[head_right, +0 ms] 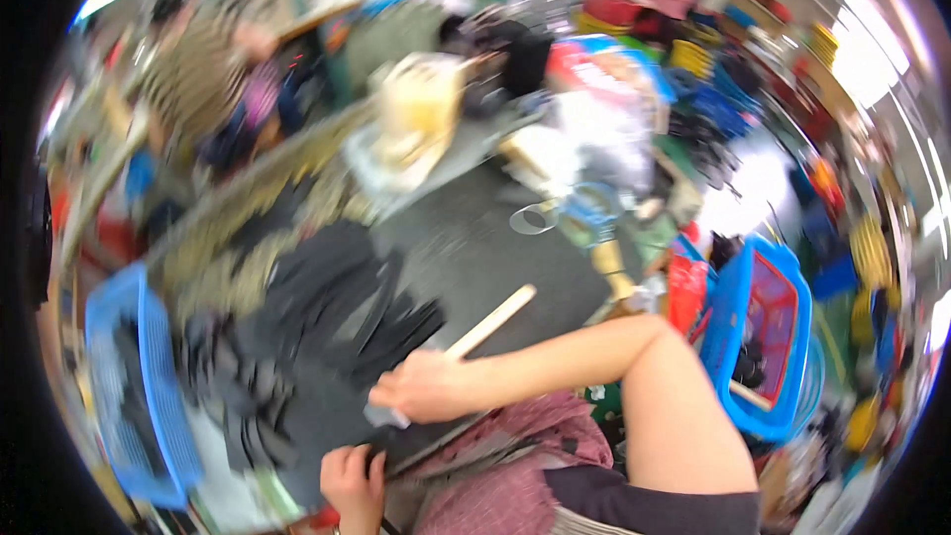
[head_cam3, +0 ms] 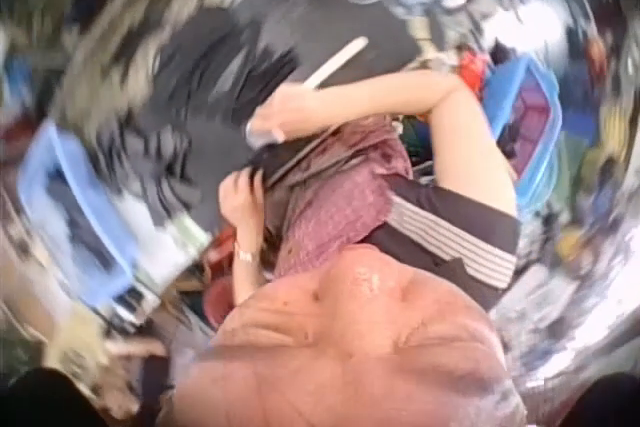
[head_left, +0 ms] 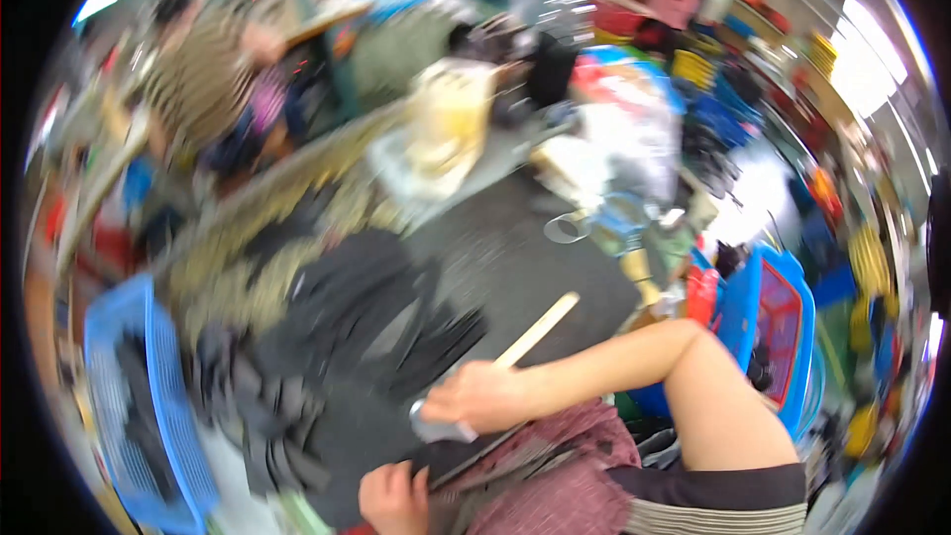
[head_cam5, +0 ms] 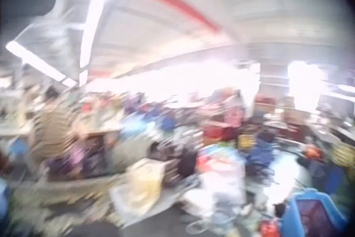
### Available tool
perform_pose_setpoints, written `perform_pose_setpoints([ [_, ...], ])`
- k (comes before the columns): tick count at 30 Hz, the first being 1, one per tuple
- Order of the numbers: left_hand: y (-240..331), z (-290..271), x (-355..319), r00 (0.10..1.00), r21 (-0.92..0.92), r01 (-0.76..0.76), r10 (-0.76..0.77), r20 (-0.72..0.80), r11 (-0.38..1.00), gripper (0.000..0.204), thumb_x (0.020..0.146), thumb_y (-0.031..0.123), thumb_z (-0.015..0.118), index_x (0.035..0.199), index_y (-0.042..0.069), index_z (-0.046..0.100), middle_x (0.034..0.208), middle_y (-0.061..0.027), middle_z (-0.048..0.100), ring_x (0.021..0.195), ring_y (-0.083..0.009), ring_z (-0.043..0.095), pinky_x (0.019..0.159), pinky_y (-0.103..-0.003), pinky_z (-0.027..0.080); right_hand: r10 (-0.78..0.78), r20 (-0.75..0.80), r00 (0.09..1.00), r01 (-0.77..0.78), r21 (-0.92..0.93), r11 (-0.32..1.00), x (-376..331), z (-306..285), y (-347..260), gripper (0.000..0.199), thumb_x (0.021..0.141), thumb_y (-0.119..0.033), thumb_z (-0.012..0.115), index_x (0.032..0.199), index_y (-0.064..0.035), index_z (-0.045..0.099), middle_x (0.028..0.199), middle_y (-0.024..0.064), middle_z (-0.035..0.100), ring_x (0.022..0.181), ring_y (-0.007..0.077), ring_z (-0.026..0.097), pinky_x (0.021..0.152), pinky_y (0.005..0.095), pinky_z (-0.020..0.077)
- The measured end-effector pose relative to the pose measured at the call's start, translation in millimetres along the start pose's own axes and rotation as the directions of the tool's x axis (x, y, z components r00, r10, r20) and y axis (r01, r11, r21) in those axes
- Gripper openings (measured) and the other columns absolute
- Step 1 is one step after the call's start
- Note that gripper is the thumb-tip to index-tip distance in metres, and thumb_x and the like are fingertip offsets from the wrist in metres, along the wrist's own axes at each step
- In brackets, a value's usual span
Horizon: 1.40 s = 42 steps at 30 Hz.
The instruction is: Hammering and flattening material strips for shoe manufacturing on a workbench.
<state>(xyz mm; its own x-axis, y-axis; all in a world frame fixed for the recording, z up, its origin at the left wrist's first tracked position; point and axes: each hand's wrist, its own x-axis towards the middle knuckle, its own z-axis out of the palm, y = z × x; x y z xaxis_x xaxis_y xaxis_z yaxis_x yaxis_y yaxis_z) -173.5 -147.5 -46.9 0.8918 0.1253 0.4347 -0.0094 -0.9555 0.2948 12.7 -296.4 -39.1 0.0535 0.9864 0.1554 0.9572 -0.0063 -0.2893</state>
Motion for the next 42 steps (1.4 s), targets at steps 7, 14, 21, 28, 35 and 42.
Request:
perform_pose_setpoints([
  [7, -0.6, 0.9, 4.7, 0.933, -0.032, 0.185, -0.165, 0.32, 0.982, 0.028, 0.075, 0.018, 0.072, 0.089, 0.001, 0.055, 0.09, -0.0182, 0.053, 0.087, -0.0374, 0.051, 0.079, -0.044, 0.042, 0.155, -0.308, 0.939, -0.134, 0.087, 0.987, -21.8, 27.3, -13.6, 0.02, 0.077, -0.02, 0.056, 0.086, -0.0033, 0.051, 0.071, 0.0105, 0.058, 0.061, 0.0288, 0.063, 0.052, 0.0396, 0.0487],
  [14, 1.2, -7.3, 21.7, 0.825, -0.087, 0.419, -0.339, 0.452, 0.904, 0.03, 0.074, 0.01, 0.073, 0.094, -0.004, 0.057, 0.087, -0.0128, 0.056, 0.079, -0.025, 0.049, 0.075, -0.039, 0.043, 0.182, -0.36, 0.915, -0.146, 0.125, 0.981, 2.0, 51.2, -18.3, 0.021, 0.073, -0.027, 0.059, 0.081, -0.0087, 0.064, 0.066, 0.0106, 0.065, 0.064, 0.0302, 0.066, 0.053, 0.0428, 0.0502],
  [21, 35.7, -14.7, 30.2, 0.731, -0.238, 0.581, -0.369, 0.574, 0.779, 0.027, 0.08, 0.008, 0.067, 0.103, -0.006, 0.061, 0.092, -0.0126, 0.064, 0.082, -0.0196, 0.057, 0.077, -0.032, 0.046, 0.19, -0.408, 0.893, -0.143, 0.143, 0.979, 7.4, 50.6, -18.7, 0.018, 0.072, -0.025, 0.059, 0.072, -0.0078, 0.065, 0.065, 0.0112, 0.065, 0.063, 0.0293, 0.065, 0.054, 0.0419, 0.0503],
  [28, 15.5, -4.8, 27.0, 0.706, -0.525, 0.706, -0.532, 0.467, 0.476, 0.024, 0.088, 0.012, 0.06, 0.106, -0.004, 0.058, 0.086, -0.006, 0.056, 0.069, -0.0141, 0.052, 0.061, -0.026, 0.044, 0.22, -0.425, 0.878, -0.157, 0.178, 0.971, -14.0, 42.7, -24.1, 0.022, 0.07, -0.023, 0.065, 0.078, -0.0024, 0.063, 0.07, 0.0114, 0.066, 0.07, 0.0273, 0.066, 0.06, 0.0386, 0.0498],
  [35, 5.6, 8.6, 40.4, 0.685, -0.802, 0.595, -0.49, 0.539, -0.051, 0.016, 0.09, 0.018, 0.058, 0.097, 0.003, 0.058, 0.091, -0.01, 0.063, 0.083, -0.022, 0.059, 0.074, -0.033, 0.048, 0.323, -0.38, 0.867, -0.206, 0.317, 0.926, -32.0, 33.4, -37.0, 0.021, 0.07, -0.026, 0.063, 0.073, -0.0056, 0.065, 0.067, 0.0126, 0.065, 0.066, 0.0293, 0.066, 0.057, 0.0413, 0.051],
  [42, 5.2, -7.0, 65.4, 0.687, -0.784, 0.62, -0.506, 0.521, 0.034, 0.019, 0.093, 0.021, 0.053, 0.096, 0.003, 0.059, 0.081, -0.0064, 0.059, 0.076, -0.0197, 0.053, 0.07, -0.031, 0.046, 0.535, -0.297, 0.791, -0.282, 0.599, 0.75, -70.5, 16.3, -35.5, 0.029, 0.077, -0.029, 0.058, 0.081, -0.0009, 0.062, 0.074, 0.0162, 0.064, 0.074, 0.0336, 0.064, 0.066, 0.0429, 0.0493],
])
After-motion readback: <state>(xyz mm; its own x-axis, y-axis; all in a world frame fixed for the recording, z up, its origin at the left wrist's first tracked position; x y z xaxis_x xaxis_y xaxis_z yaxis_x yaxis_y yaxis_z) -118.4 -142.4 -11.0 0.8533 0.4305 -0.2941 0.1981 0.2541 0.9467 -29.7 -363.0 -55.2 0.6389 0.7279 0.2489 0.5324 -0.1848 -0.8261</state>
